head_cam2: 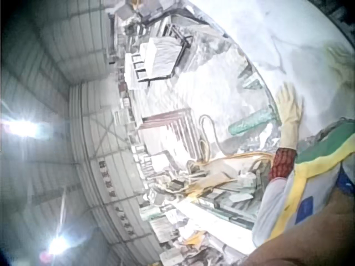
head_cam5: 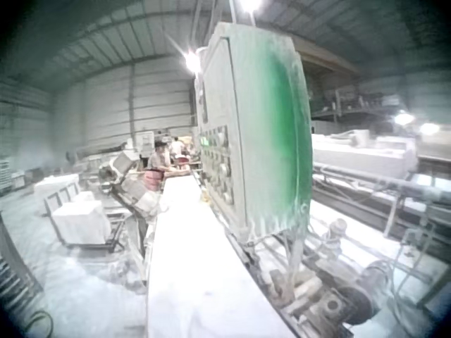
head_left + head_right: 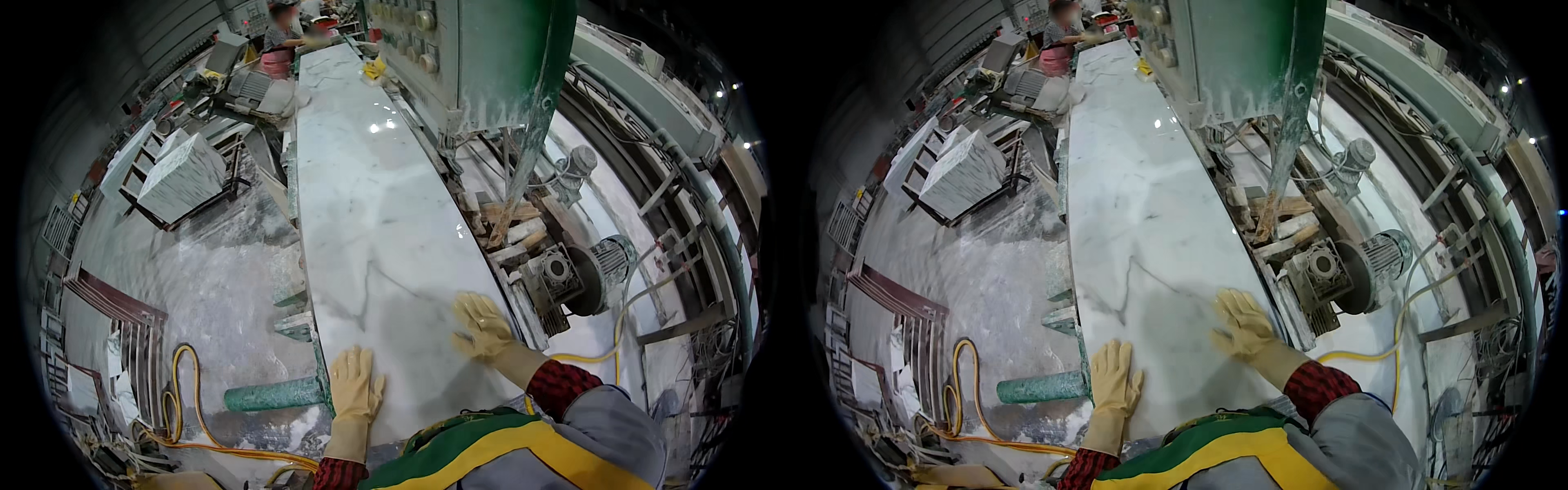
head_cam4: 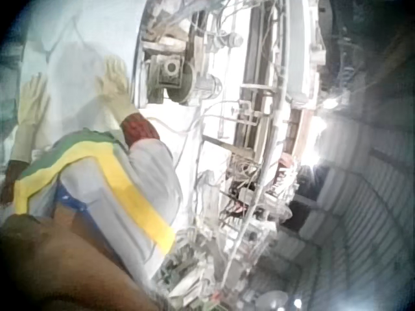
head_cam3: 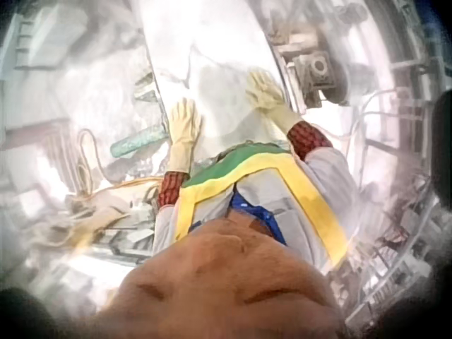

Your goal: The person repeatedly picks up large white marble slabs from a conveyor, turns them over, and places them back on the conveyor in a factory setting. The hands are visible throughout, wearing gloves, and the action is repetitive.

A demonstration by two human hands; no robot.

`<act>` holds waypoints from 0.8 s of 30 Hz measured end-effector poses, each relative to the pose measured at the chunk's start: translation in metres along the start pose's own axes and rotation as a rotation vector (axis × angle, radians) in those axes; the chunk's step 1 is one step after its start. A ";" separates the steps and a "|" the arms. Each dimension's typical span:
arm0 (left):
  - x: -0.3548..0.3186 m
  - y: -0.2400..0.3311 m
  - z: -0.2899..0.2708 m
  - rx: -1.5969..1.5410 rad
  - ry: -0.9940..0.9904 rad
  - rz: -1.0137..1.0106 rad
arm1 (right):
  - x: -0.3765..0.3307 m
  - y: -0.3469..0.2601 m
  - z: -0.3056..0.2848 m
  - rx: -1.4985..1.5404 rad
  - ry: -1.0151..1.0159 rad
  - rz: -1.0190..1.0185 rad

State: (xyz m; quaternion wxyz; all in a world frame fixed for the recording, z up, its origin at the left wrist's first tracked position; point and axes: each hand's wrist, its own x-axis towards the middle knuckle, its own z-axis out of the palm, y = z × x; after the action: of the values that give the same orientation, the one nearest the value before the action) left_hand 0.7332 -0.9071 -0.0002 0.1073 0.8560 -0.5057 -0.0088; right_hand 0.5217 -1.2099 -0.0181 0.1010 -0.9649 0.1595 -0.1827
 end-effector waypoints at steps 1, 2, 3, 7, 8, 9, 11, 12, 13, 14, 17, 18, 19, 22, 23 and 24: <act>0.002 0.001 -0.002 -0.010 -0.005 0.001 | 0.004 0.003 0.001 0.010 0.031 -0.010; 0.003 0.002 -0.003 -0.022 -0.012 0.003 | 0.005 0.006 0.003 0.020 0.061 -0.018; 0.005 0.003 -0.003 -0.012 -0.027 0.001 | 0.011 0.008 0.005 0.032 0.103 -0.036; 0.008 0.001 -0.003 0.058 -0.013 -0.011 | 0.026 0.018 0.012 -0.023 0.078 -0.048; 0.011 -0.003 0.002 0.061 0.007 -0.007 | 0.032 0.019 0.008 -0.038 0.059 -0.049; 0.011 -0.005 0.005 0.059 0.015 -0.007 | 0.033 0.017 0.006 -0.050 0.027 -0.046; 0.014 -0.007 0.001 0.041 0.026 0.013 | 0.031 0.014 0.004 -0.080 0.112 -0.096; 0.009 -0.014 0.006 0.044 0.043 -0.002 | 0.033 0.003 0.003 -0.063 0.069 -0.131; 0.004 -0.018 0.011 0.041 0.059 -0.009 | 0.033 -0.011 -0.001 -0.044 0.004 -0.161; -0.007 -0.022 0.014 0.025 0.092 -0.028 | 0.032 -0.033 -0.003 -0.001 -0.118 -0.200; -0.036 -0.020 0.013 -0.037 0.143 0.050 | 0.013 -0.103 -0.022 0.127 -0.419 -0.287; -0.045 -0.013 0.007 -0.023 0.211 0.082 | 0.003 -0.127 -0.018 0.185 -0.421 -0.347; -0.059 -0.014 0.003 -0.040 0.210 0.074 | -0.001 -0.151 -0.009 0.257 -0.405 -0.436; -0.092 -0.018 -0.009 -0.115 0.165 0.040 | -0.022 -0.189 0.040 0.462 -0.061 -0.709; -0.102 -0.019 -0.009 -0.088 0.188 0.029 | -0.022 -0.193 0.048 0.497 0.002 -0.755; -0.112 -0.020 -0.004 -0.062 0.210 0.021 | -0.020 -0.196 0.052 0.530 0.066 -0.801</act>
State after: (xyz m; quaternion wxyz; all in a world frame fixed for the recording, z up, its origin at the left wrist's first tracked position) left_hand 0.6964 -0.7996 -0.0110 0.1863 0.8432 -0.5000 0.0663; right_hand 0.5773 -1.0134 -0.0226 0.2601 -0.8851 -0.2736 -0.2723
